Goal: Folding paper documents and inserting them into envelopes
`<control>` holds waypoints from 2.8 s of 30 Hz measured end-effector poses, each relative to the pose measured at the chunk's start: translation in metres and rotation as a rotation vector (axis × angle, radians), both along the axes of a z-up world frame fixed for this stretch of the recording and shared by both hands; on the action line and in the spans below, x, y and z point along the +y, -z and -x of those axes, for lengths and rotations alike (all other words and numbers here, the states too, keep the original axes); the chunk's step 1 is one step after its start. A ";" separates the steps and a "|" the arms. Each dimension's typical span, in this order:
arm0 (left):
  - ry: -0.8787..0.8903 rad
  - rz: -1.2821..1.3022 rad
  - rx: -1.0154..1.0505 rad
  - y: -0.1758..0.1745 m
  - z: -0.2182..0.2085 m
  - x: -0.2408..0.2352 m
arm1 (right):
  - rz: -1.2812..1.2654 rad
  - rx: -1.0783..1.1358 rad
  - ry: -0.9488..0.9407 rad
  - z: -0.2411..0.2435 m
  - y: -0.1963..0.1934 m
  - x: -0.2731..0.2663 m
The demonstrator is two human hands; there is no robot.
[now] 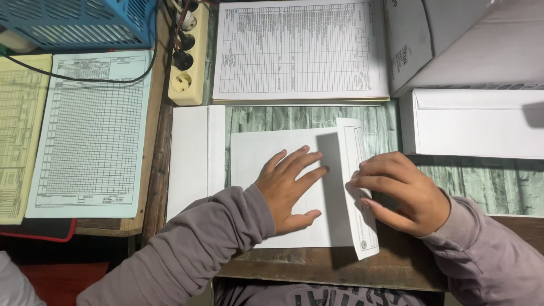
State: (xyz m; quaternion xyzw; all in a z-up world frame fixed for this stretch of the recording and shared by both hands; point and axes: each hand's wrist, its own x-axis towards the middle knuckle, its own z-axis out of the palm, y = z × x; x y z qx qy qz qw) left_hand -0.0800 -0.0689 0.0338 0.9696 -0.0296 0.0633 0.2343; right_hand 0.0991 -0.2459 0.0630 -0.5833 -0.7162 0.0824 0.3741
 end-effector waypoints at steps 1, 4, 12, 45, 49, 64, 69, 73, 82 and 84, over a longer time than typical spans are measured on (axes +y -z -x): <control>-0.001 0.001 -0.001 -0.001 0.000 0.001 | 0.001 -0.001 -0.001 0.000 0.002 0.001; -0.027 0.099 -0.039 0.000 -0.001 0.005 | 0.032 -0.128 -0.018 0.001 0.006 0.005; -0.268 -0.083 -0.018 0.006 -0.001 0.008 | 0.075 -0.042 -0.009 -0.002 0.014 0.009; -0.083 -0.173 0.049 -0.001 -0.005 0.009 | 0.282 -0.362 -0.057 0.004 0.027 0.008; -0.078 -0.152 0.062 -0.001 -0.005 0.008 | 0.336 -0.410 0.046 0.004 0.030 0.011; -0.081 -0.262 0.063 -0.002 -0.004 0.005 | 0.290 -0.609 0.293 0.014 0.036 0.012; -0.086 -0.287 0.061 -0.001 -0.003 0.005 | 0.365 -0.582 0.361 0.006 0.041 0.020; -0.102 -0.349 0.042 0.001 -0.004 0.003 | 0.308 -0.582 0.363 0.007 0.043 0.016; -0.118 -0.380 0.059 0.001 -0.003 0.003 | 0.283 -0.736 0.112 0.067 0.012 -0.055; -0.120 -0.372 0.041 0.000 -0.003 0.003 | 0.270 -0.683 0.082 0.074 0.006 -0.067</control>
